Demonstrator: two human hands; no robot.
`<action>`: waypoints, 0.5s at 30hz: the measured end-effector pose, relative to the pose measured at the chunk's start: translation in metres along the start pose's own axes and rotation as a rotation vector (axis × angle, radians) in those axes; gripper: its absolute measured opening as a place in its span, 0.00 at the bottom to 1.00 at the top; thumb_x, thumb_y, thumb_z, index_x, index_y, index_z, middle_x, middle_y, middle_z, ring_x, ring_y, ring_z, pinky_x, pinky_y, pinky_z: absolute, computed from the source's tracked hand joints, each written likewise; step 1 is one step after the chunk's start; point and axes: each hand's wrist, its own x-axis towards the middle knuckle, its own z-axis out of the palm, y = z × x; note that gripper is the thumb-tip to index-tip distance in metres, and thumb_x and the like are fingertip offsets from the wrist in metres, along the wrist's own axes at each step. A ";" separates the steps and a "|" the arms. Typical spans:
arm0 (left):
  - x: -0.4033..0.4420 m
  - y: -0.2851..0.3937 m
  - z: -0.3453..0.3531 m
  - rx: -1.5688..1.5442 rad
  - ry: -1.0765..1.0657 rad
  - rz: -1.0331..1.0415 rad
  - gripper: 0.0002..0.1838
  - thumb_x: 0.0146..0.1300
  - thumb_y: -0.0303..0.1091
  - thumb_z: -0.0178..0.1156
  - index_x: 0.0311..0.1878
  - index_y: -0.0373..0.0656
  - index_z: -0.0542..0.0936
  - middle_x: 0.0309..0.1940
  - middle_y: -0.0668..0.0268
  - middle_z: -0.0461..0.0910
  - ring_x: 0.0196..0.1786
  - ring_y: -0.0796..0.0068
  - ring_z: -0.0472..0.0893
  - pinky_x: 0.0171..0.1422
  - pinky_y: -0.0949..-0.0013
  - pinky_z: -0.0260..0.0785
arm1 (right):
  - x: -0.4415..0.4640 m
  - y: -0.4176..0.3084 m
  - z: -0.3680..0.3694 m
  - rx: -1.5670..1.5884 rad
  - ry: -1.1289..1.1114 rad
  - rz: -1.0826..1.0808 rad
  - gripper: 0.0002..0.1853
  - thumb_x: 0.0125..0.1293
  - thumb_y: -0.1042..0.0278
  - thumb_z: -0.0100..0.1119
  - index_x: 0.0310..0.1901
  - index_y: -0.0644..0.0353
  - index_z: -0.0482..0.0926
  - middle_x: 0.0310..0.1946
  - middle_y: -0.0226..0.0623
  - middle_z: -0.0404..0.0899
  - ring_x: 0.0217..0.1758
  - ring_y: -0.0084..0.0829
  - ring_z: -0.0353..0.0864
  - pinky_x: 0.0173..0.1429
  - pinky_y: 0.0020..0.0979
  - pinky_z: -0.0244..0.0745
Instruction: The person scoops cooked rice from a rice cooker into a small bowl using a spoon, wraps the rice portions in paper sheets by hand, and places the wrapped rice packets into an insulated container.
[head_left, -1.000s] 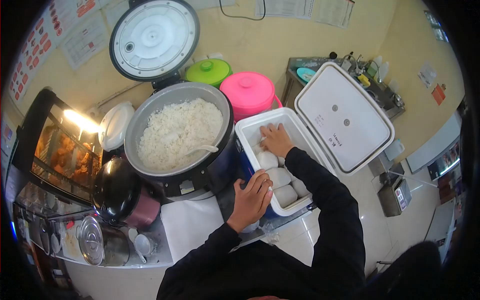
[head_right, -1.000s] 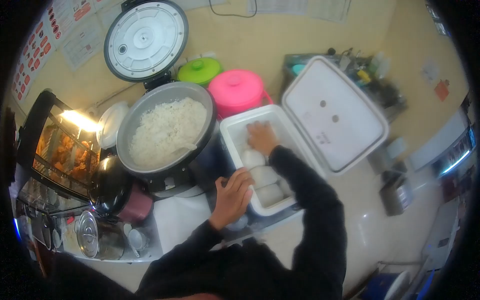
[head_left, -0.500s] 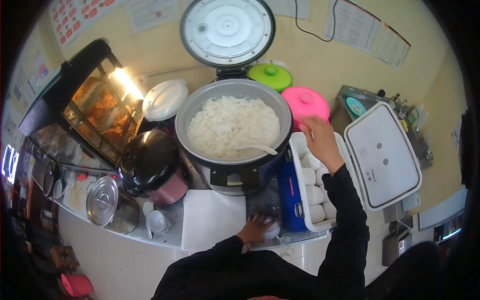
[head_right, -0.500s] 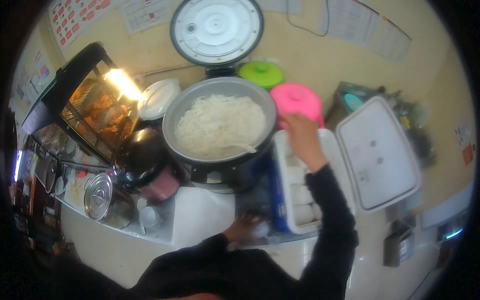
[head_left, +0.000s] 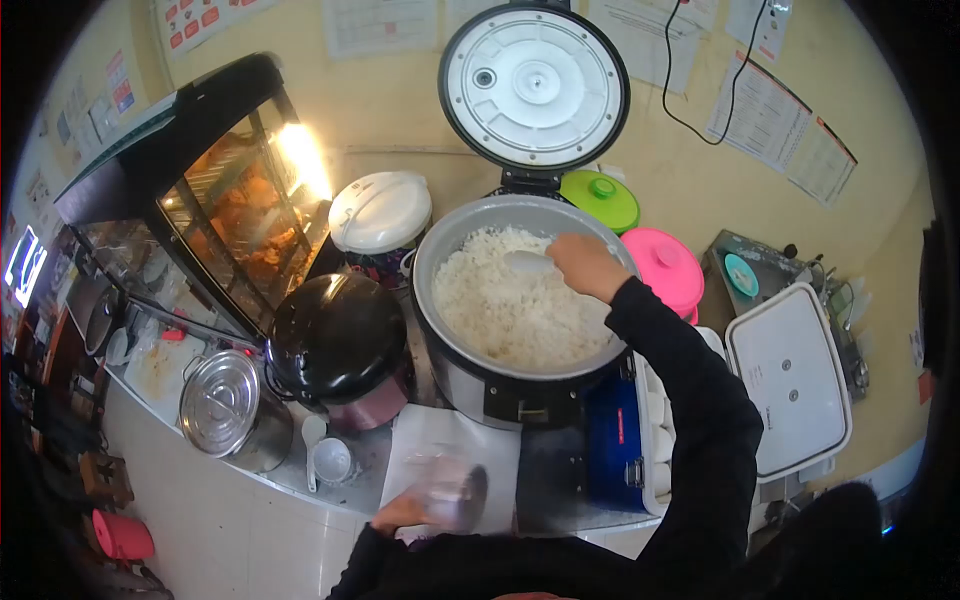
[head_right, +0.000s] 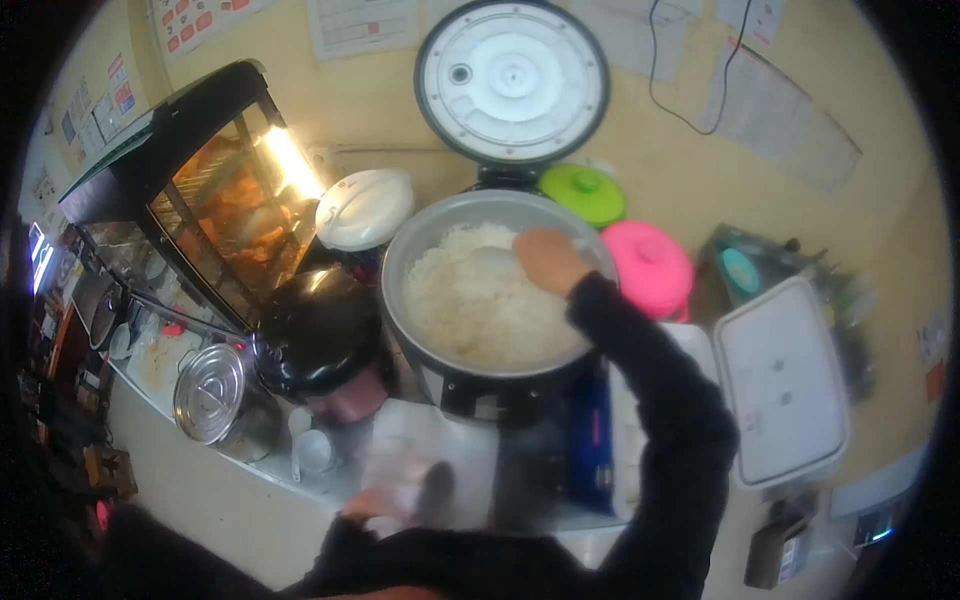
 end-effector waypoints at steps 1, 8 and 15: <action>-0.017 0.038 -0.008 -0.222 0.124 -0.127 0.49 0.41 0.43 0.83 0.67 0.38 0.70 0.67 0.57 0.70 0.67 0.65 0.71 0.70 0.62 0.65 | 0.016 0.004 0.012 -0.036 0.082 -0.053 0.12 0.59 0.71 0.62 0.46 0.52 0.84 0.37 0.41 0.81 0.41 0.45 0.84 0.41 0.47 0.77; -0.047 0.046 -0.064 -0.304 0.653 -0.145 0.50 0.40 0.42 0.83 0.67 0.37 0.69 0.65 0.57 0.71 0.65 0.66 0.72 0.68 0.63 0.66 | 0.089 -0.007 0.034 -0.027 0.112 -0.296 0.11 0.63 0.71 0.54 0.45 0.55 0.83 0.47 0.37 0.79 0.44 0.44 0.83 0.46 0.47 0.76; -0.052 0.037 -0.070 -0.300 0.798 -0.147 0.51 0.39 0.41 0.84 0.67 0.37 0.68 0.63 0.58 0.73 0.64 0.66 0.73 0.67 0.63 0.67 | 0.065 -0.009 0.027 0.105 -0.133 -0.292 0.23 0.55 0.78 0.51 0.52 0.50 0.84 0.40 0.36 0.75 0.43 0.42 0.82 0.40 0.45 0.75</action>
